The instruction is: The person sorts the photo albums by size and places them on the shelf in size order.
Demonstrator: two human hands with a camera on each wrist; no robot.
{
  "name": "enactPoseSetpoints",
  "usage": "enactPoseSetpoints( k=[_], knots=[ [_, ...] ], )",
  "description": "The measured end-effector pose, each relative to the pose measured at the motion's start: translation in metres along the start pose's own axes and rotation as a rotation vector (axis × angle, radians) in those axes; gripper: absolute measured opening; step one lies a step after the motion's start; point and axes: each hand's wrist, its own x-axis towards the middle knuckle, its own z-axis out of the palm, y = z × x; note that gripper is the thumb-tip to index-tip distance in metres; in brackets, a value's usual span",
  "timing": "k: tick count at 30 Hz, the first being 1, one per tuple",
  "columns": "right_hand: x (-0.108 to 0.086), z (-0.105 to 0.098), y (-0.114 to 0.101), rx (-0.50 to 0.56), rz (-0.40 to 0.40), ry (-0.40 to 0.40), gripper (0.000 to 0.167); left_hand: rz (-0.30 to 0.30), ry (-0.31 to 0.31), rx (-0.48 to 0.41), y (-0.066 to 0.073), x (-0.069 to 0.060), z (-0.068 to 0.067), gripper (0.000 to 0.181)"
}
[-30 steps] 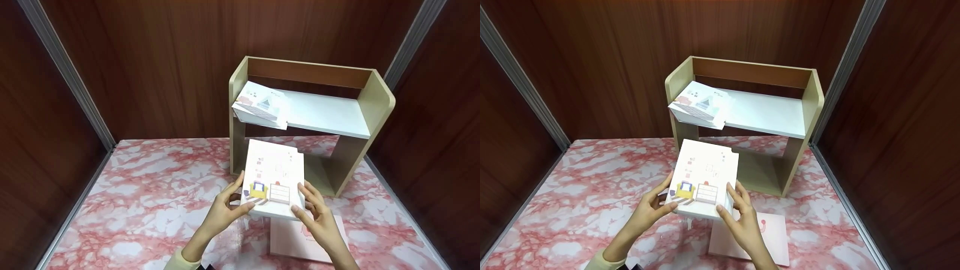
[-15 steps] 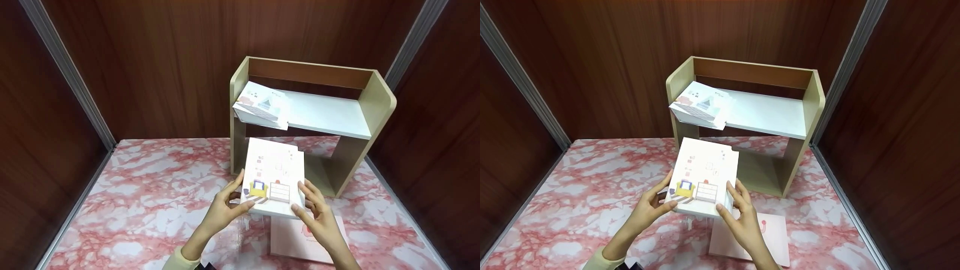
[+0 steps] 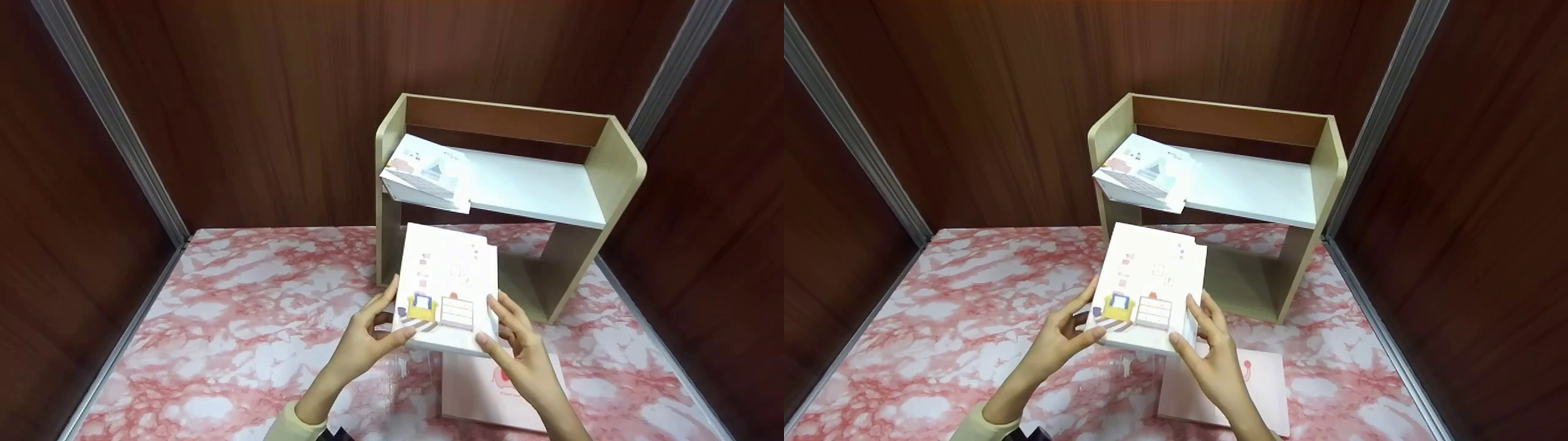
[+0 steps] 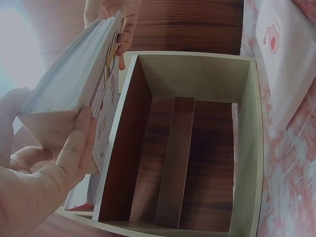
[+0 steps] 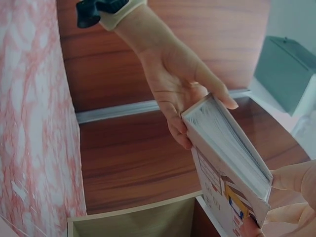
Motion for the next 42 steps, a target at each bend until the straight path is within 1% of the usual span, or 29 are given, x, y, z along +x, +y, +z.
enactPoseSetpoints(
  k=[11,21,25,32,35,42],
  knots=[
    [0.002,0.000,-0.001,-0.018,-0.006,0.012,0.058,0.013,0.016,0.000,0.002,0.001,0.000,0.076],
    [0.005,0.000,-0.002,-0.018,-0.029,0.029,0.058,0.027,0.003,0.021,0.005,0.003,-0.001,0.076],
    [0.006,-0.001,-0.003,-0.020,-0.029,0.025,0.058,0.031,0.000,0.024,0.005,0.005,-0.002,0.076],
    [0.008,-0.002,-0.004,0.001,-0.031,0.018,0.058,0.020,0.010,0.026,0.005,0.008,-0.002,0.076],
    [0.009,-0.002,-0.005,-0.006,-0.034,0.018,0.058,0.028,0.014,0.027,0.006,0.009,-0.002,0.076],
    [0.012,-0.003,-0.005,-0.004,-0.078,0.015,0.058,0.042,0.012,0.026,0.007,0.012,-0.003,0.076]
  ],
)
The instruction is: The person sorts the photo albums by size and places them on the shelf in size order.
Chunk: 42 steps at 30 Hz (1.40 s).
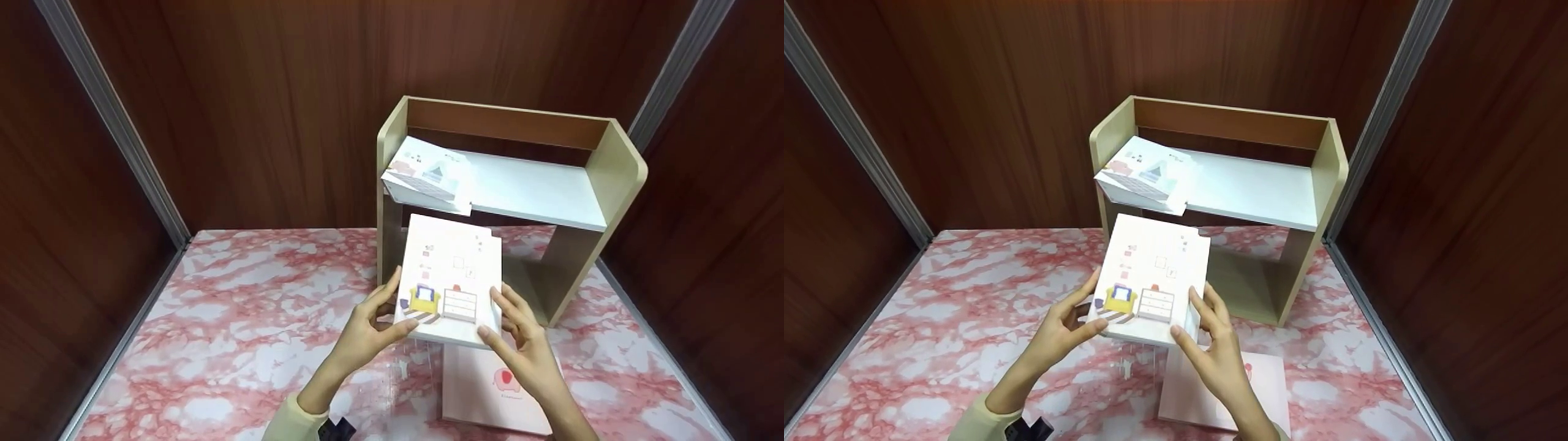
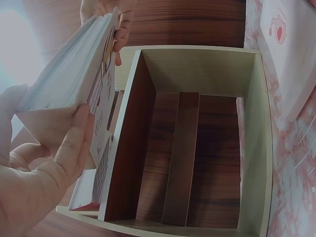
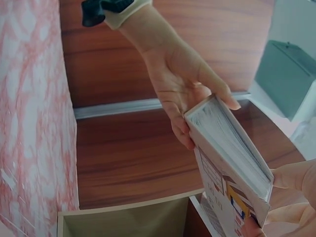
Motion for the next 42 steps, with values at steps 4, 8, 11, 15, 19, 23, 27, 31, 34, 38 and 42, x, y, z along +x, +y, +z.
enactPoseSetpoints(
  k=[4,8,11,15,19,23,27,31,34,38,42],
  knots=[
    [0.001,0.000,0.001,0.010,-0.009,-0.006,0.058,0.003,-0.004,0.009,0.000,0.001,-0.001,0.076],
    [0.002,0.000,0.002,0.003,-0.014,-0.003,0.058,0.007,-0.012,0.012,0.000,0.001,-0.001,0.076],
    [0.003,-0.001,0.002,-0.001,-0.015,0.002,0.058,0.008,-0.014,0.014,0.000,0.002,-0.002,0.076],
    [0.004,-0.001,0.002,0.006,-0.012,0.000,0.058,-0.002,-0.016,0.013,0.000,0.004,-0.002,0.076],
    [0.005,-0.001,0.002,0.018,-0.005,-0.003,0.058,-0.012,-0.014,0.017,0.000,0.005,-0.002,0.076],
    [0.007,-0.001,0.002,0.024,-0.012,-0.001,0.058,-0.011,-0.013,0.021,0.000,0.007,-0.003,0.076],
    [0.008,-0.001,0.002,0.024,-0.031,0.002,0.057,-0.006,-0.017,0.015,0.001,0.008,-0.003,0.076],
    [0.009,-0.001,0.002,0.018,-0.038,0.006,0.058,-0.001,-0.021,0.013,0.001,0.009,-0.004,0.076],
    [0.011,-0.001,0.002,0.012,-0.039,0.006,0.058,0.002,-0.020,0.016,0.001,0.010,-0.004,0.076],
    [0.012,-0.002,0.002,0.009,-0.046,0.004,0.058,-0.001,-0.020,0.025,0.001,0.012,-0.005,0.076],
    [0.013,-0.002,0.002,0.012,-0.046,0.001,0.058,-0.008,-0.019,0.030,0.001,0.012,-0.006,0.076]
  ],
)
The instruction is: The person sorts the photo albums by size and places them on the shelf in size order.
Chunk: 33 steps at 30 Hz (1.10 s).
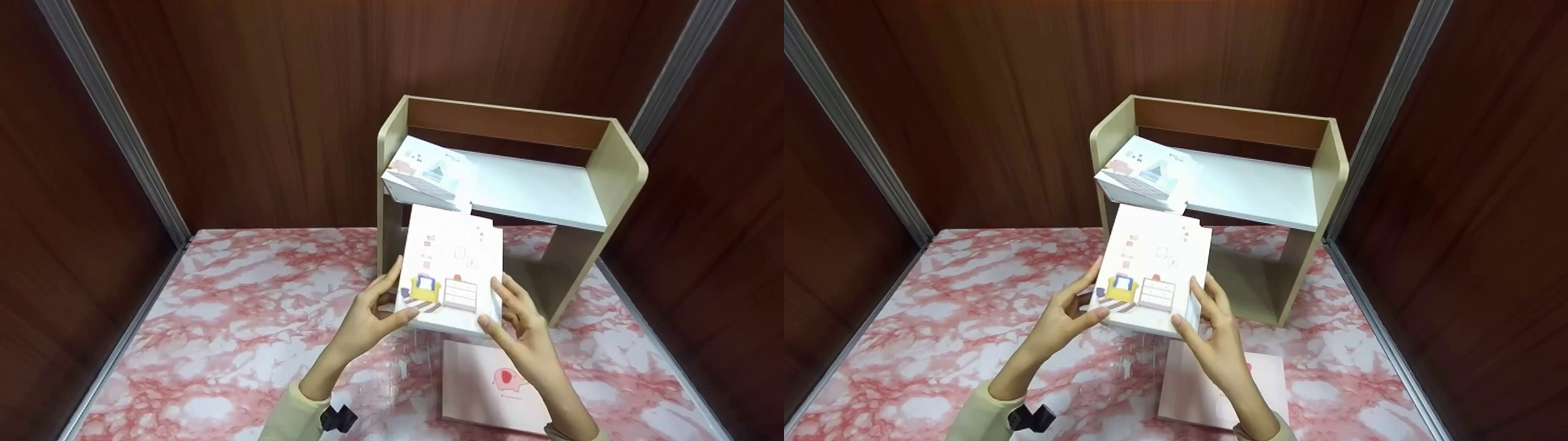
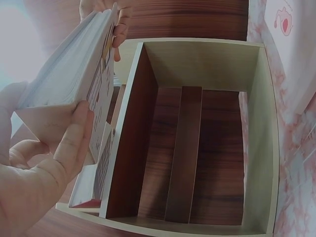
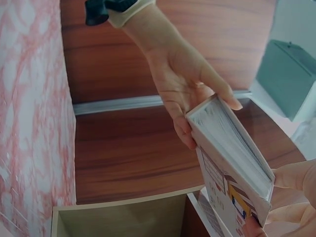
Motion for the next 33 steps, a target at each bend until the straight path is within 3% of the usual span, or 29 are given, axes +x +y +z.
enactPoseSetpoints(
  k=[23,33],
  knots=[
    [0.008,-0.001,-0.003,0.005,-0.051,0.009,0.057,0.050,-0.028,-0.016,0.002,0.010,-0.005,0.076],
    [0.009,-0.002,-0.003,0.012,-0.026,-0.002,0.058,0.065,-0.036,-0.003,0.003,0.013,-0.007,0.076]
  ],
)
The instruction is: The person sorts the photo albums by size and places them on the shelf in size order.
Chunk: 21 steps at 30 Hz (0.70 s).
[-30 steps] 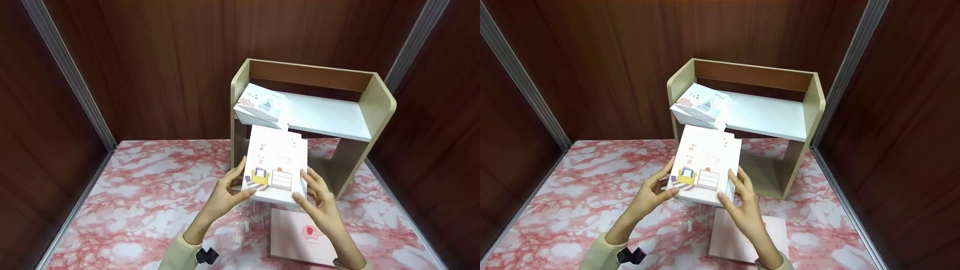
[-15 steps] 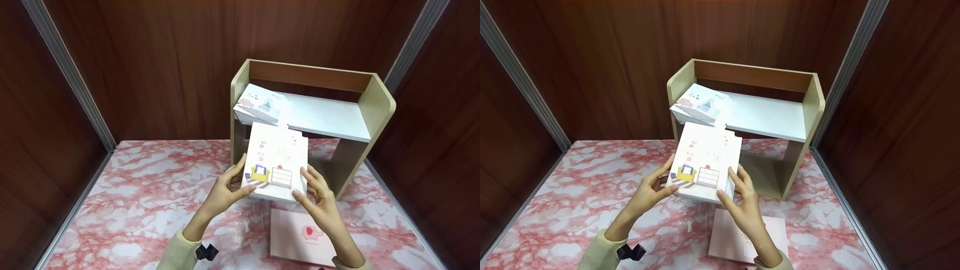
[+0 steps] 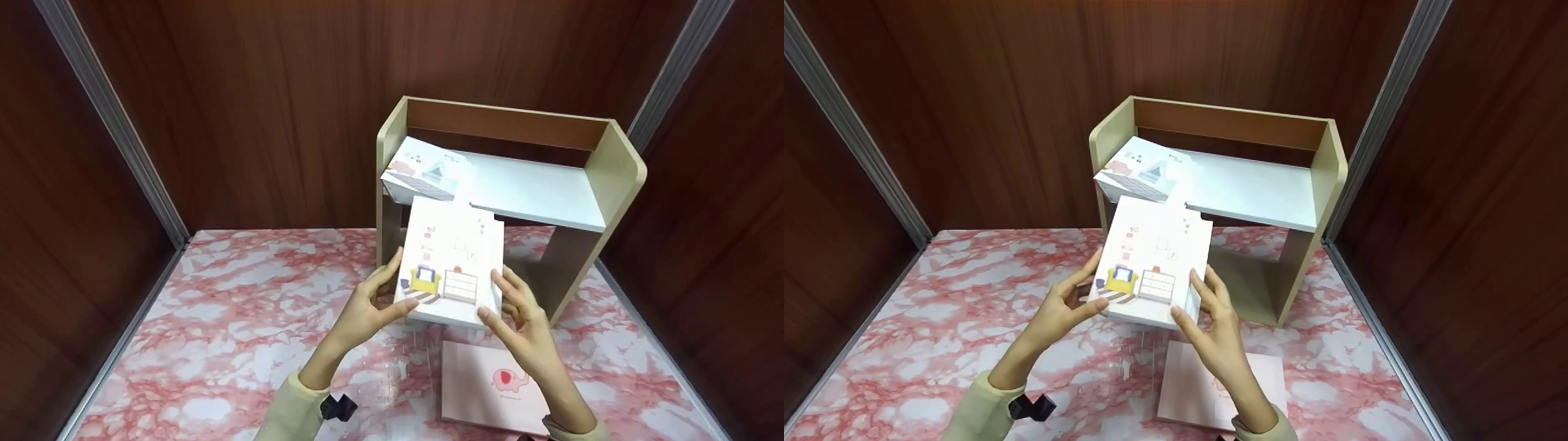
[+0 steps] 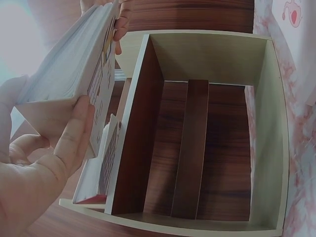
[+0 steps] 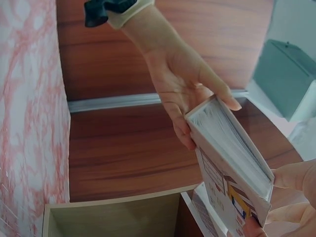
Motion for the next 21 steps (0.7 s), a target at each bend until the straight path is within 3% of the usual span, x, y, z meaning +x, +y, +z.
enactPoseSetpoints(
  k=[13,21],
  knots=[
    [0.0050,-0.0004,-0.0012,0.006,0.033,0.004,0.058,-0.022,0.011,0.021,0.0020,0.0041,-0.0014,0.076],
    [0.0078,-0.0013,-0.0005,0.006,0.006,0.005,0.058,-0.023,0.012,0.023,0.0026,0.0074,-0.0021,0.075]
  ],
)
